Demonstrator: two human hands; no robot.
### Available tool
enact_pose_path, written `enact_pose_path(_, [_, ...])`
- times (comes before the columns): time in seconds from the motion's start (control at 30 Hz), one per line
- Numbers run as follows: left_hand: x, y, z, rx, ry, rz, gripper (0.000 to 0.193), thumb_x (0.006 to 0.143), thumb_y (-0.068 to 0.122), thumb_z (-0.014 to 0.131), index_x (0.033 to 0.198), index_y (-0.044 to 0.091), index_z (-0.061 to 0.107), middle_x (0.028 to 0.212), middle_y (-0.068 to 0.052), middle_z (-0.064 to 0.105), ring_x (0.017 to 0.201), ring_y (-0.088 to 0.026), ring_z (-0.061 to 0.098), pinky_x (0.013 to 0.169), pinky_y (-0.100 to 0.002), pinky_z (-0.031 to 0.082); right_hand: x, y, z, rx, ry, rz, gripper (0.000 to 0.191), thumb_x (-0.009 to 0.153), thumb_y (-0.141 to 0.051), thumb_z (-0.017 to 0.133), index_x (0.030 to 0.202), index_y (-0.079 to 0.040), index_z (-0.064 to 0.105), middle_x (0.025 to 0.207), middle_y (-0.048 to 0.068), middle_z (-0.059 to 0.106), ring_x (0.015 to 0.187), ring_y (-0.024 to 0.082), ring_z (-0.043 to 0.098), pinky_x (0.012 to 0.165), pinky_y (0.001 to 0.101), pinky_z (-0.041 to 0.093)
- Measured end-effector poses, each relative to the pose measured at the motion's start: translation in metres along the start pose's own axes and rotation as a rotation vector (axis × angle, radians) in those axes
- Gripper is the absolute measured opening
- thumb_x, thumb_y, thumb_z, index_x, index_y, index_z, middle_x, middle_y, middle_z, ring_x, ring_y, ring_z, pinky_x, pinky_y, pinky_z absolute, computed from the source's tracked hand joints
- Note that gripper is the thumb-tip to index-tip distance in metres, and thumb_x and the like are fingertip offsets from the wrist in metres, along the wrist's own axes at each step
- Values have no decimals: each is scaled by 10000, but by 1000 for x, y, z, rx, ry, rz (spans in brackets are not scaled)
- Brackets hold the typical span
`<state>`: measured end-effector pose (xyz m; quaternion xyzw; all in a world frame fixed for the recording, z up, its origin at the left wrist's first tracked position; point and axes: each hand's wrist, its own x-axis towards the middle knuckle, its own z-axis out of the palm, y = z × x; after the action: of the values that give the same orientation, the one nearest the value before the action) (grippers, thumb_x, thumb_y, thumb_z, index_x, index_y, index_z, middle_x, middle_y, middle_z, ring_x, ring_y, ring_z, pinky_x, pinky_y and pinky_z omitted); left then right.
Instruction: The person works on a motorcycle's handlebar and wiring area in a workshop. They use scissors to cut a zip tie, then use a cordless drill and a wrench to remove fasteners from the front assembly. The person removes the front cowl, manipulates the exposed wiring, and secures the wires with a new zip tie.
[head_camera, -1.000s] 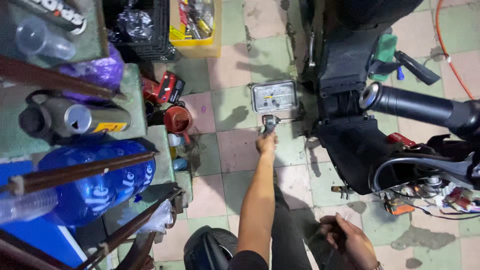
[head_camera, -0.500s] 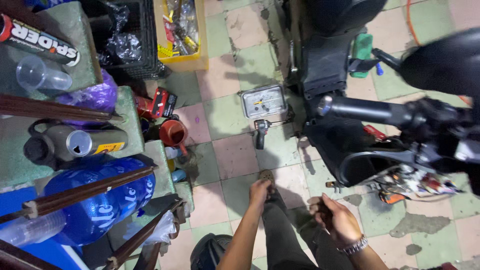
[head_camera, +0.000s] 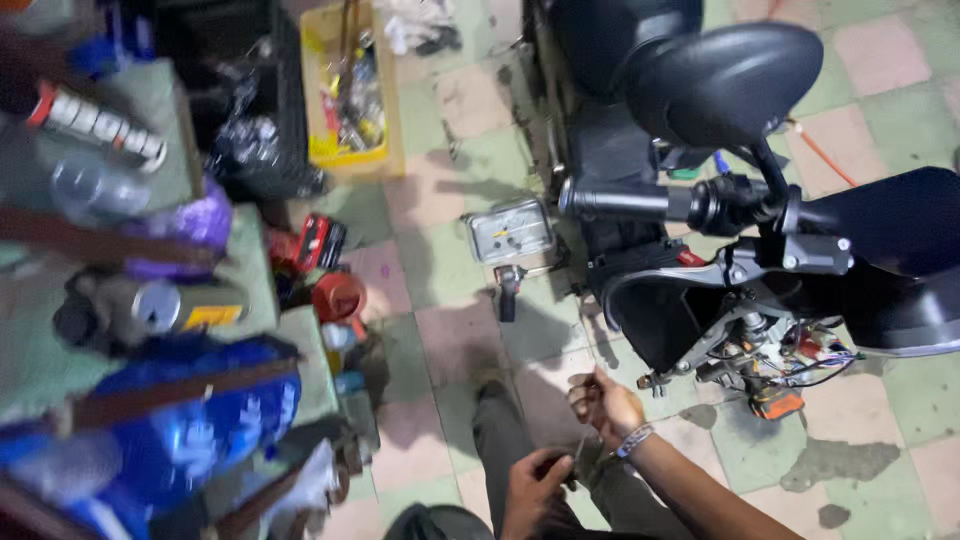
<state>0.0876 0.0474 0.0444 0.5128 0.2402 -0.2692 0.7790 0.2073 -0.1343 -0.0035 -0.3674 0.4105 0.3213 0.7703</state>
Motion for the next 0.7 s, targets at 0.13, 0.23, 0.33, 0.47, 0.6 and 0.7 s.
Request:
enact_pose_path(0.13, [49, 6, -65, -48, 22, -105, 264, 906, 174, 749, 1029, -60, 741, 862, -117, 789, 735, -163, 746, 556, -308, 554, 33, 12, 32, 7, 78, 28, 570, 1060, -499, 418, 1120, 13, 661, 843, 120, 689, 704, 219, 608, 673, 359, 518])
enact_pose_path(0.23, [122, 39, -127, 92, 64, -77, 218, 890, 147, 765, 1034, -16, 747, 858, -116, 778, 726, -160, 731, 568, -302, 569, 72, 8, 79, -63, 200, 10, 626, 1030, -527, 388, 1182, 6, 681, 984, 117, 745, 882, 220, 699, 737, 375, 548])
enact_pose_path(0.33, [202, 75, -162, 119, 192, -27, 168, 887, 106, 729, 1027, 14, 730, 853, -129, 738, 685, -208, 655, 578, -331, 516, 118, 4, 128, -65, 340, -2, 518, 1015, -496, 447, 1260, -86, 648, 1081, 107, 753, 946, 226, 660, 774, 373, 533])
enact_pose_path(0.47, [319, 136, -180, 715, 373, 185, 129, 879, 70, 672, 1006, 51, 674, 906, -140, 751, 831, -318, 725, 780, -403, 552, 147, 17, 160, -276, 461, 63, 477, 964, -448, 570, 1288, -104, 633, 1091, 115, 765, 931, 235, 697, 773, 388, 559])
enact_pose_path(0.6, [408, 174, -180, 920, 410, 415, 87, 872, 49, 649, 945, 66, 693, 933, -180, 730, 894, -378, 690, 799, -439, 536, 151, 53, 161, -316, 395, 182, 492, 945, -439, 599, 1219, -45, 707, 1016, 132, 823, 810, 221, 749, 680, 377, 591])
enact_pose_path(0.7, [450, 185, -174, 918, 356, 312, 163, 904, 117, 652, 1054, 71, 696, 1009, -191, 735, 953, -391, 697, 850, -452, 541, 143, 72, 151, -367, 423, 234, 463, 946, -412, 598, 1191, -38, 720, 987, 115, 824, 758, 210, 755, 637, 370, 582])
